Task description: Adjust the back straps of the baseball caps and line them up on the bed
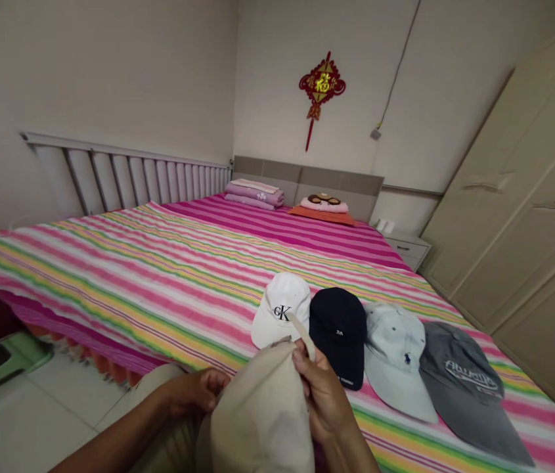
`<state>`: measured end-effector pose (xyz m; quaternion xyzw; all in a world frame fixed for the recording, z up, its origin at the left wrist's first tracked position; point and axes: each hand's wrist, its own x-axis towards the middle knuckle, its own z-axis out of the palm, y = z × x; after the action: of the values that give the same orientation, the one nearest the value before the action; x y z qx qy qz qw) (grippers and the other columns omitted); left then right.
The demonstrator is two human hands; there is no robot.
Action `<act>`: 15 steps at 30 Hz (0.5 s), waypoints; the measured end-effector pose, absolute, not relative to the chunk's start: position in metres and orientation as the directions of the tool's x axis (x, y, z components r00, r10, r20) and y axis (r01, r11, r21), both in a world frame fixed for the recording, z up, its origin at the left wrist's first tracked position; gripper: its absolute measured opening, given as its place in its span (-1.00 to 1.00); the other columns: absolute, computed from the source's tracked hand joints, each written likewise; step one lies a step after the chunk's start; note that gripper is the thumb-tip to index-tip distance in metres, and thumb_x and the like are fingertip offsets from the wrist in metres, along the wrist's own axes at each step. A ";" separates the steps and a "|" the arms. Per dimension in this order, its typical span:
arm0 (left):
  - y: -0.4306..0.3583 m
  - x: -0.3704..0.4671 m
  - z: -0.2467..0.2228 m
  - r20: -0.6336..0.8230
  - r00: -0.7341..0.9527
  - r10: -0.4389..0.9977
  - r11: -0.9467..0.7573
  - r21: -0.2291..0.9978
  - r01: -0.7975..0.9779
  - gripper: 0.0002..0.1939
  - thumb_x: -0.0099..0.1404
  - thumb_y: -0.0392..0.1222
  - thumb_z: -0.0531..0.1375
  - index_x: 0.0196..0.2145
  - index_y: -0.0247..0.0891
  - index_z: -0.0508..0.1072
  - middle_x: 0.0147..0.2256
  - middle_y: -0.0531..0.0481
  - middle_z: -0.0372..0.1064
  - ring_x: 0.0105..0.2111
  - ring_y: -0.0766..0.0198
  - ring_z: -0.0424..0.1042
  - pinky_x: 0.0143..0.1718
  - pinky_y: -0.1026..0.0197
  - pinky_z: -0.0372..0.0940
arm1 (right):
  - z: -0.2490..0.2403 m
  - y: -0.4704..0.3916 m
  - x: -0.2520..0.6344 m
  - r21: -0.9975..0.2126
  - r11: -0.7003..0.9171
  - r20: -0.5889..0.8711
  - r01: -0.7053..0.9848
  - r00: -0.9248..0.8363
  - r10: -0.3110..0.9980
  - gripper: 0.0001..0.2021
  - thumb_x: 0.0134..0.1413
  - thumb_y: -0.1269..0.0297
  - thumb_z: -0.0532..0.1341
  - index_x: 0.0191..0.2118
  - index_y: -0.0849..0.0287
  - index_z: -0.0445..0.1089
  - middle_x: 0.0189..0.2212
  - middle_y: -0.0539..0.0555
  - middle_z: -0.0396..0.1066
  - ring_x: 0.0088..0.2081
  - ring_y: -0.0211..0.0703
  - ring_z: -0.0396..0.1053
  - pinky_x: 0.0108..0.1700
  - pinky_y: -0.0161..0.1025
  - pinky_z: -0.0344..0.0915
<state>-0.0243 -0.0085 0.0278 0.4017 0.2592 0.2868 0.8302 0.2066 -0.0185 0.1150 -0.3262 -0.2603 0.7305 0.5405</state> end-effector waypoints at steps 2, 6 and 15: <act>-0.022 -0.025 0.009 -0.201 0.691 0.694 0.539 0.782 -0.314 -0.70 -0.21 -0.36 0.35 -0.40 -0.31 0.52 -0.45 -0.09 0.48 -0.41 0.20 0.44 -0.33 0.25 0.25 | 0.117 -0.011 0.206 -0.682 -0.237 -0.227 -0.691 -0.108 0.968 -0.72 -0.38 0.34 0.40 -0.45 0.13 0.33 -0.66 -0.13 0.32 -0.67 -0.39 0.22 -0.61 -0.44 0.18; -0.041 -0.029 -0.012 -0.119 0.555 0.823 0.472 0.688 -0.552 -0.71 -0.13 -0.32 0.32 -0.34 -0.29 0.51 -0.43 -0.11 0.49 -0.32 0.06 0.46 -0.28 0.16 0.28 | 0.110 0.007 0.211 -0.707 -0.176 -0.235 -0.685 -0.007 0.972 -0.77 -0.30 0.33 0.37 -0.41 0.11 0.36 -0.60 -0.10 0.39 -0.59 -0.28 0.33 -0.53 -0.35 0.28; 0.018 -0.107 0.022 0.027 0.146 0.989 0.105 0.569 -0.816 -0.66 -0.09 -0.45 0.27 -0.27 -0.36 0.46 -0.34 -0.18 0.49 -0.15 -0.03 0.39 -0.05 0.06 0.23 | 0.028 0.024 0.217 -0.741 -0.300 -0.456 -0.600 0.123 0.881 -0.70 -0.32 0.14 0.35 -0.45 0.23 0.35 -0.52 0.02 0.43 -0.42 -0.22 0.41 -0.37 -0.32 0.36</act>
<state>-0.1070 0.0178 0.0216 0.2343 0.1848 0.6266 0.7200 0.2168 0.0244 0.0283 -0.4824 -0.1456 0.6458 0.5736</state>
